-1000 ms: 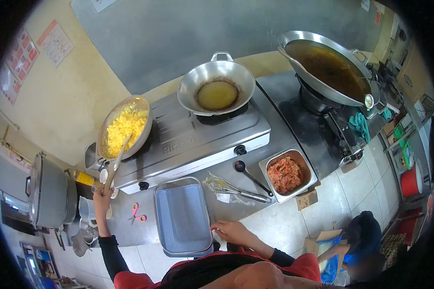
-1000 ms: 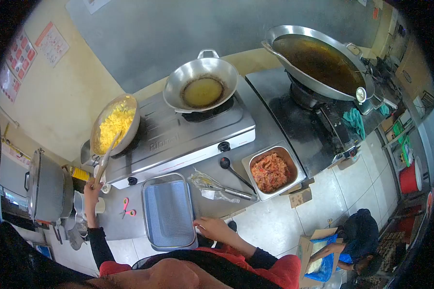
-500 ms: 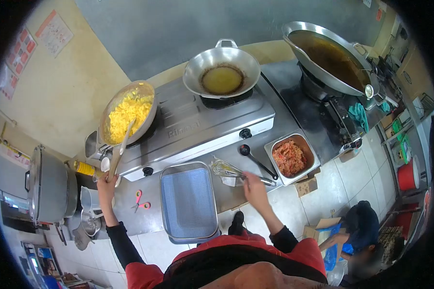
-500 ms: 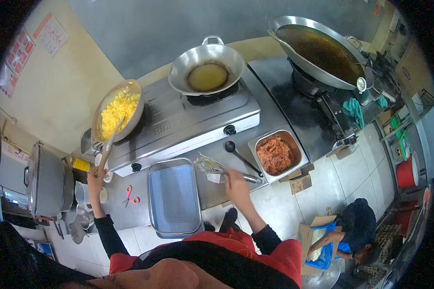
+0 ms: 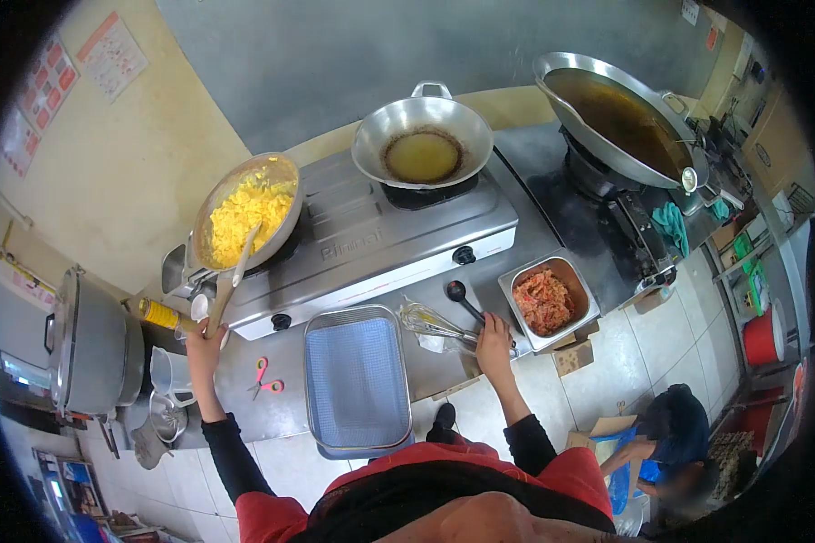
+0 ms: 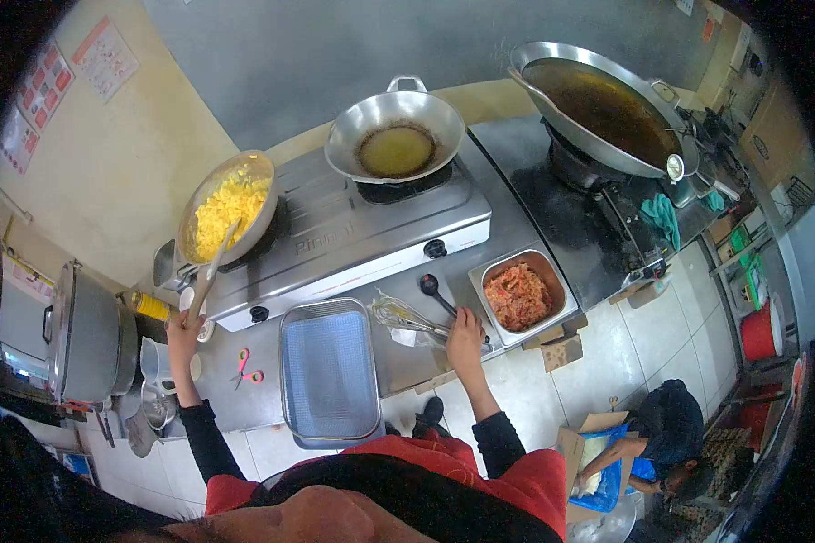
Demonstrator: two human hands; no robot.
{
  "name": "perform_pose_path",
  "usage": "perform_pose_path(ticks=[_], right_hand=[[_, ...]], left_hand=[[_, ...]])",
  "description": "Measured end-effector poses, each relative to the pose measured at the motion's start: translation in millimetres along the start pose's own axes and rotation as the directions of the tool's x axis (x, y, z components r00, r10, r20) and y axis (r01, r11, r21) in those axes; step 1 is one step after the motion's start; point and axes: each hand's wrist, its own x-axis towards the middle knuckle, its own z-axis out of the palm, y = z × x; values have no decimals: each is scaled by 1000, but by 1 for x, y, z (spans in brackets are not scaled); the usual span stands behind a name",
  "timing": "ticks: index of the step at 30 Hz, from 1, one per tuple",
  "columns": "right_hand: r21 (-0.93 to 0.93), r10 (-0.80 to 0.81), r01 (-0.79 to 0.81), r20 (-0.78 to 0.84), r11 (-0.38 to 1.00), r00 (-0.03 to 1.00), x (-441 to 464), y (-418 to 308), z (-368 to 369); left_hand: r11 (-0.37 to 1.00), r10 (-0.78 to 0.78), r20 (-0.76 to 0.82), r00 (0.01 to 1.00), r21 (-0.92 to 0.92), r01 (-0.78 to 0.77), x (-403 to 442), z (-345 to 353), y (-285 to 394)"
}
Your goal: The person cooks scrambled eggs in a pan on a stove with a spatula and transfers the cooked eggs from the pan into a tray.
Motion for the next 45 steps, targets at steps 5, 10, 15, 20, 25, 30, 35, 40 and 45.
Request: perform_pose_path(ticks=[5, 10, 15, 20, 25, 30, 35, 40, 45], right_hand=[[35, 3, -4, 20, 999, 1000, -11, -7, 2], [82, -9, 5, 52, 997, 999, -19, -13, 2], [46, -32, 37, -117, 998, 993, -7, -60, -34], [209, -187, 230, -205, 951, 961, 8, -142, -57], [400, -494, 536, -213, 743, 843, 28, -281, -72], [387, -632, 618, -109, 684, 767, 56, -396, -33], [-170, -641, 646, 90, 744, 762, 94, -424, 21], [-636, -544, 483, 116, 602, 831, 149, -463, 37], [-806, -381, 528, 415, 267, 826, 193, -505, 27]], left_hand=[[998, 49, 15, 999, 27, -49, 2, 0, -7], [994, 107, -18, 994, 36, -106, 3, 3, -10], [981, -100, 298, 949, -130, 144, -5, -13, 23], [838, -23, 504, 863, -461, 291, 1, -20, 3], [280, 228, 703, 674, -710, 646, 7, -9, -15], [-44, 419, 755, 505, -538, 842, 15, -5, -36], [-116, 497, 722, 481, -494, 862, 17, -4, -38], [-113, 468, 736, 489, -498, 860, 16, -6, -35], [-126, 488, 699, 522, -535, 835, 19, 2, -39]])
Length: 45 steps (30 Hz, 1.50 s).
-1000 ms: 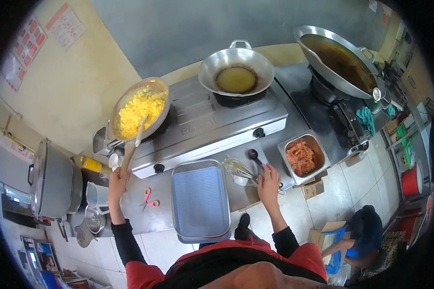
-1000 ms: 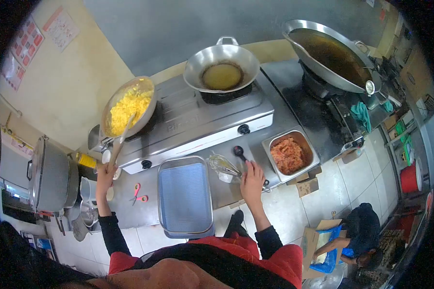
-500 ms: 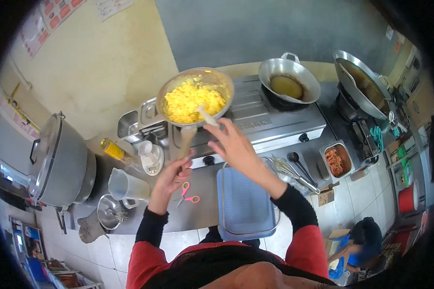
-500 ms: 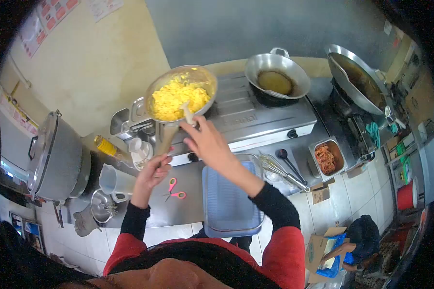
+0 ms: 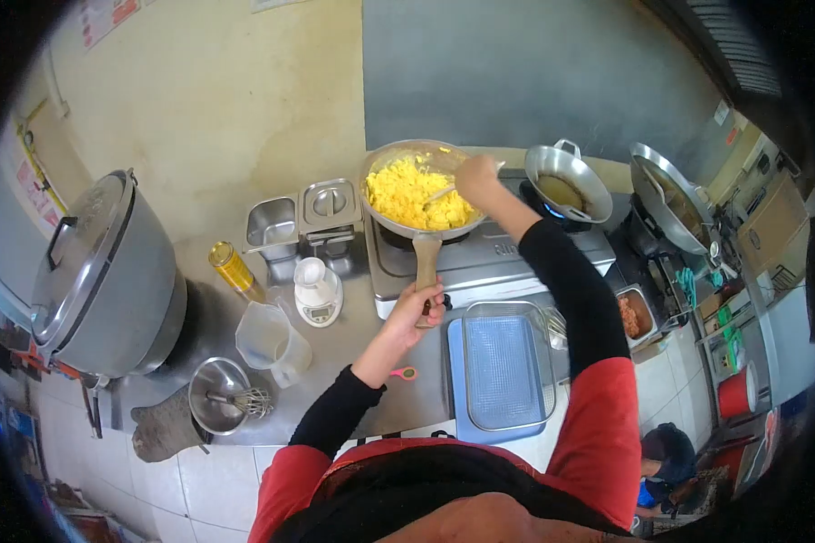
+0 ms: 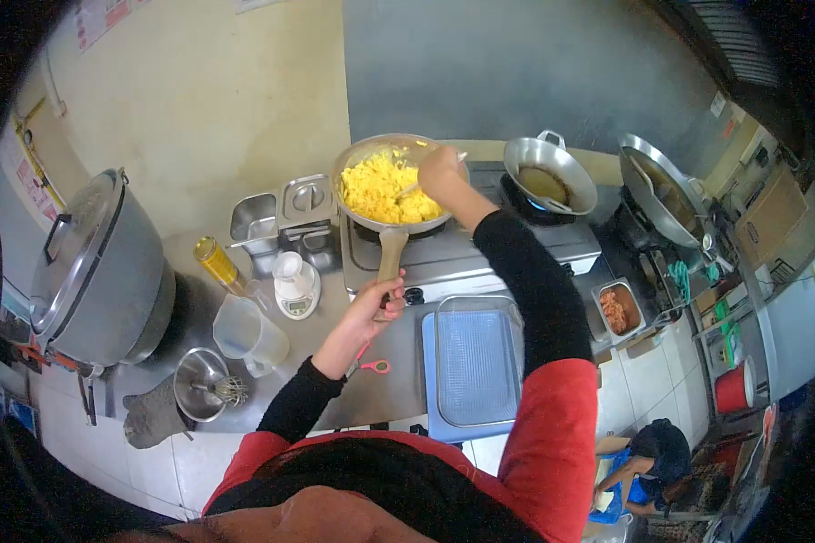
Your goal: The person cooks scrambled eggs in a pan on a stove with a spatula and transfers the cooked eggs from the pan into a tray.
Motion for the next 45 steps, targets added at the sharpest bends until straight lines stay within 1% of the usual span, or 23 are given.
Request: perform_pose_path(ticks=[2, 4, 6, 7, 9, 10, 12, 14, 17, 21, 23, 24, 26, 29, 32, 33, 35, 37, 39, 40, 42, 44, 45], right_hand=[[-71, -57, 54, -40, 996, 998, -5, 16, -24], [-86, -166, 169, 36, 982, 985, -30, 25, -58], [-152, -242, 253, 86, 955, 966, -44, 9, -40], [-159, -243, 254, 84, 954, 966, -43, -7, -31], [-257, -21, 91, 262, 962, 965, -32, -38, -5], [-265, -26, 98, 262, 959, 965, -18, -36, 10], [-19, 116, -118, -100, 993, 988, 16, -3, 36], [86, 24, -22, -20, 996, 1000, 35, 39, 9], [91, 74, -71, -39, 993, 996, 46, 54, -18], [-29, 30, -35, -159, 999, 987, 32, -6, 27], [-64, -100, 100, 6, 993, 995, 22, -31, 34], [-65, -105, 106, 14, 992, 994, 18, -20, 23], [-56, -135, 130, -107, 990, 985, -6, 18, -23], [-59, -242, 240, -30, 969, 970, -37, 28, -52], [-29, -114, 112, -56, 993, 992, -49, -32, -12], [-28, -115, 113, -44, 993, 992, -40, -38, -1], [45, 37, -33, -80, 998, 996, -8, -36, 14], [104, -66, 69, -37, 992, 997, 30, 12, 17], [258, -21, 11, 38, 966, 999, 55, 51, 6], [256, -26, 17, 32, 967, 999, 55, 54, -4], [230, 99, -85, -51, 970, 994, 45, 54, -15], [147, 63, -39, -162, 988, 985, 40, 25, 18], [89, -51, 67, -174, 994, 984, 33, 7, 38]], left_hand=[[1000, 14, -4, 1000, -14, -14, 1, -4, -1], [998, 20, 21, 1000, -62, -19, -1, -5, -1], [997, -25, 22, 999, -71, 27, -3, -4, 1], [997, -34, 28, 999, -73, 36, -2, -6, 1], [996, -36, 35, 999, -81, 39, -4, -4, 4], [995, -41, 40, 998, -88, 45, -6, -3, 5], [994, -38, 43, 998, -99, 42, -5, -3, 5], [994, -51, 67, 996, -98, 57, -4, -5, 6], [994, -52, 67, 996, -97, 59, -5, -5, 9], [993, -59, 27, 998, -100, 62, -10, -1, 12], [993, -63, 27, 998, -100, 66, -10, -3, 13], [992, -68, 23, 997, -104, 70, -10, -3, 12], [990, -75, 17, 997, -119, 77, -10, -4, 11], [988, -79, 18, 997, -133, 81, -10, -3, 13], [985, -112, 12, 994, -128, 112, -8, -6, 12], [985, -116, 6, 993, -126, 116, -6, -6, 11], [984, -121, 5, 993, -134, 121, -7, -4, 9], [985, -104, 11, 995, -140, 105, -6, -5, 9], [986, -100, 7, 995, -135, 100, -8, -4, 10], [985, -104, 8, 995, -135, 104, -7, -4, 11], [986, -105, -1, 994, -128, 104, -6, -3, 12], [986, -117, -7, 993, -120, 115, -7, -2, 9], [989, -98, -1, 995, -112, 97, -7, -2, 8]])
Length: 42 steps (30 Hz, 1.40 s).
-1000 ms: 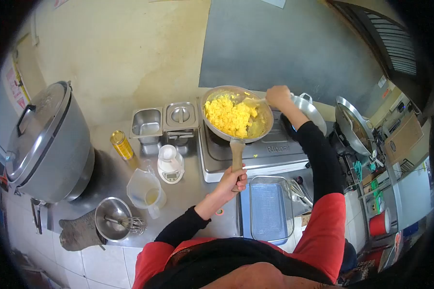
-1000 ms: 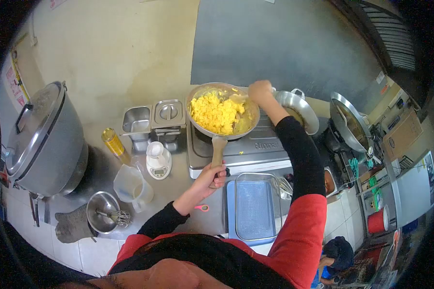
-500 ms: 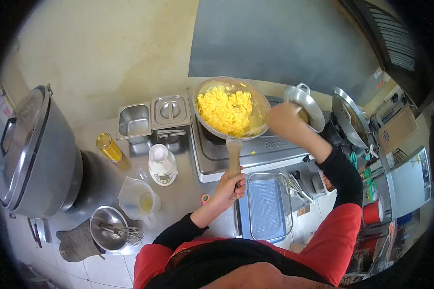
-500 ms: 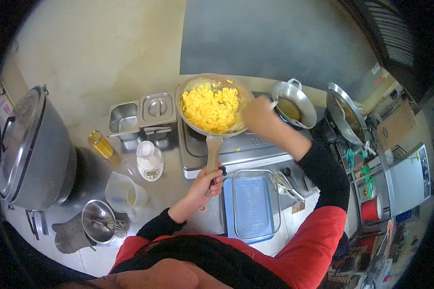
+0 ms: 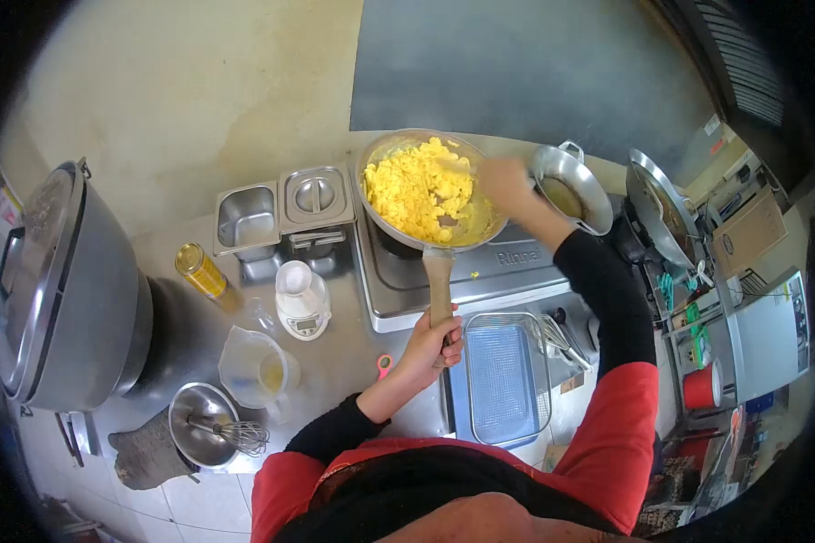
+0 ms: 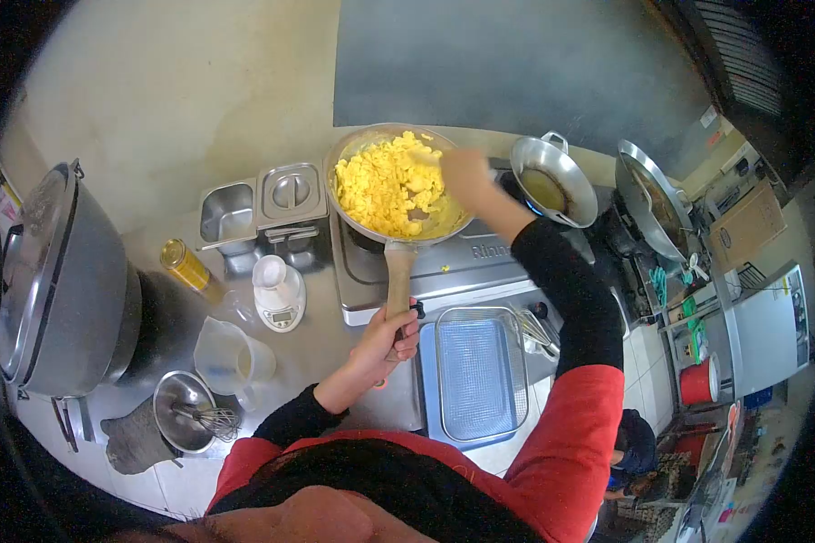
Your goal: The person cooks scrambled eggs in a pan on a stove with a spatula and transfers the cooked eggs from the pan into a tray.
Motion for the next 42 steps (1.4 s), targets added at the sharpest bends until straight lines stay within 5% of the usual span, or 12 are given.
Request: perform_pose_path(ticks=[7, 10, 13, 15, 17, 19, 22, 26, 31, 35, 38, 42], right_hand=[[-49, -178, 187, 144, 981, 973, -41, -3, -111], [-14, -278, 280, 64, 960, 958, -61, -45, -105], [-18, -58, 61, 135, 998, 989, -40, -78, -58], [-34, -66, 66, 4, 997, 998, -9, -43, -13], [143, 48, -77, 199, 987, 979, 17, 6, -21], [61, 144, -172, 315, 983, 938, 19, 30, -64], [-14, 10, -6, 360, 1000, 933, -6, 25, -102], [159, -173, 144, 189, 977, 967, -46, -61, -84], [231, -68, 80, -60, 970, 996, 15, -67, -22], [210, 120, -166, 213, 964, 970, 50, -5, -64], [166, 131, -187, 300, 968, 945, 55, 22, -74], [35, 58, -59, 14, 998, 998, 32, -29, -4]], left_hand=[[1000, -4, -9, 1000, -14, 4, -3, 4, 4], [1000, -6, -13, 1000, -8, 6, -2, 3, 3], [1000, 15, -35, 999, -8, -15, -1, 4, 0], [1000, 22, -29, 999, -20, -23, -1, 2, -3], [999, 41, -15, 999, -29, -42, 0, 2, -3], [999, 39, -18, 999, -33, -40, 1, 3, -3], [999, 26, -26, 999, -23, -27, 0, 5, -3], [999, 23, -31, 999, -29, -24, -2, 9, -1], [996, 85, -26, 996, -23, -86, 0, 7, -7], [997, 76, -46, 996, -29, -78, 1, 7, -7], [998, 49, -47, 998, -24, -50, 3, 7, -7], [999, 36, -35, 999, -10, -36, 3, 5, -6]])
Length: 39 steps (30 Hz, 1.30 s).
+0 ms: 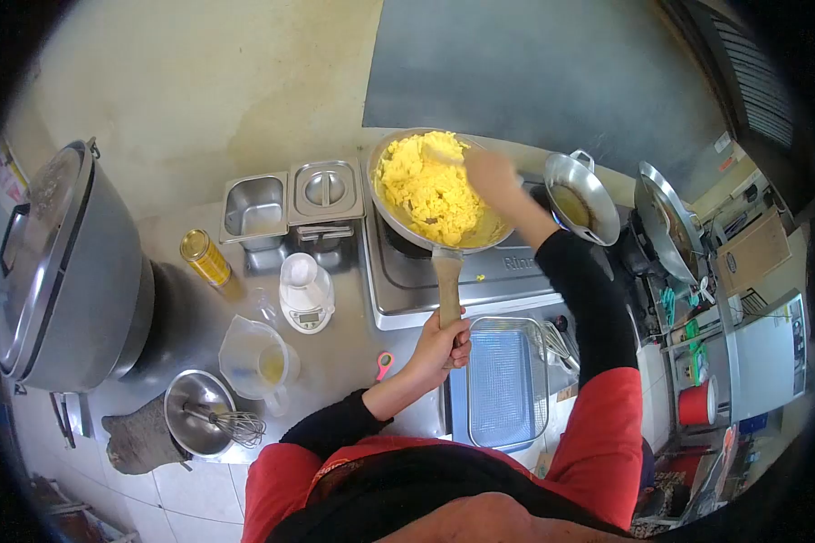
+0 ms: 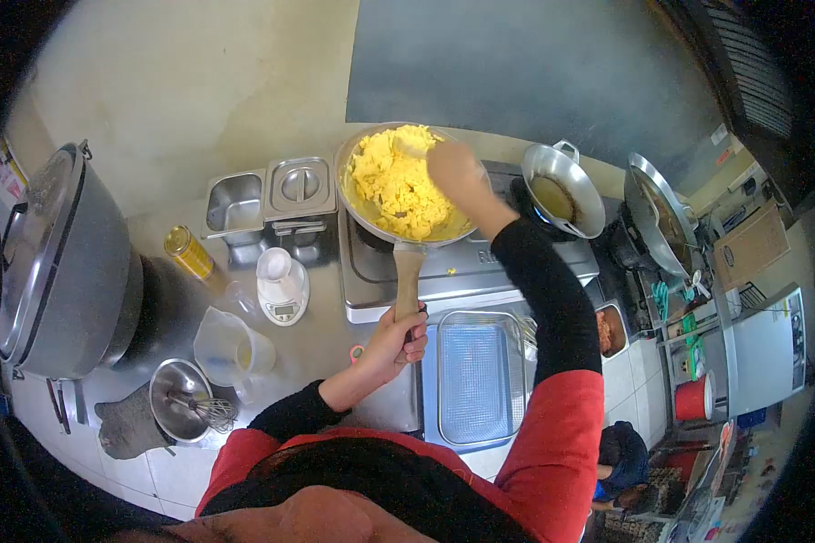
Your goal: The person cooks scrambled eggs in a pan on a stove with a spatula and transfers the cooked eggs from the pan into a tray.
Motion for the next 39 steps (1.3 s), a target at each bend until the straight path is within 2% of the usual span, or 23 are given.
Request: perform_pose_path(ticks=[2, 5, 7, 8, 10, 11, 13, 15, 17, 19, 21, 23, 25, 27, 28, 30, 32, 35, 37, 38, 39], right_hand=[[-20, -63, 63, -32, 998, 997, -10, -13, 14], [-19, -153, 153, -15, 988, 988, -26, 10, -34], [-98, -215, 235, 180, 967, 960, -39, 29, -89], [-101, -215, 236, 183, 966, 959, -47, 25, -89], [-87, -339, 354, 150, 931, 929, -72, 9, -89], [-86, -337, 352, 152, 932, 929, -74, -4, -77], [-48, -165, 166, 18, 985, 986, -71, -36, -23], [59, -20, 20, -11, 998, 1000, -34, -29, 13], [57, -5, 6, -15, 998, 1000, -2, 15, 12], [126, -109, 75, 297, 989, 949, 26, 64, -11], [116, -80, 40, 369, 992, 926, 24, 89, -36], [-19, 12, -4, 422, 1000, 907, -15, 69, -104], [-137, -111, 187, 431, 973, 895, -48, 49, -102], [-235, -199, 280, 316, 931, 928, -82, 12, -73], [-234, -202, 283, 315, 930, 927, -76, 5, -51], [-206, -86, 95, 52, 974, 995, -65, -6, -8], [-164, -53, 51, -9, 985, 999, -30, 20, 12], [-95, -21, 18, -25, 995, 999, 5, 64, -1], [6, -1, 0, 160, 1000, 987, 13, 82, -27], [6, 0, -1, 162, 1000, 987, 13, 81, -34], [28, 72, -76, 144, 997, 987, 13, 78, -40]], left_hand=[[1000, 3, 9, 1000, 3, -3, -1, 1, 3], [999, -18, -1, 1000, 32, 18, -4, 2, 5], [1000, -21, 15, 1000, 17, 21, -3, 2, 5], [1000, -22, 18, 1000, 14, 22, -2, 2, 5], [999, -36, 12, 999, -4, 36, -2, 0, 5], [999, -39, 12, 999, -3, 39, -2, 1, 6], [999, -36, -8, 999, 23, 36, -3, 2, 5], [1000, -23, -4, 1000, 5, 23, -2, 0, 1], [1000, 5, 5, 1000, -4, -5, -1, 0, 1], [1000, -6, -8, 1000, -15, 5, -2, 1, 1], [1000, -4, -7, 1000, -10, 4, -3, 1, 2], [1000, -6, 0, 1000, -13, 6, -2, 2, 3], [999, -31, -10, 999, -26, 31, -4, 3, 4], [999, -38, 0, 999, -20, 38, -3, 1, 4], [999, -48, 5, 999, -10, 48, -2, 0, 4], [999, -47, 3, 999, -8, 47, -1, -1, 4], [999, -39, 10, 999, 3, 39, -2, 0, 4], [1000, -30, 1, 1000, 9, 30, -4, 1, 8], [999, -42, 1, 999, 4, 42, -5, 2, 8], [999, -44, 1, 999, 4, 44, -4, 2, 8], [999, -42, 4, 999, 5, 42, -4, 1, 8]])
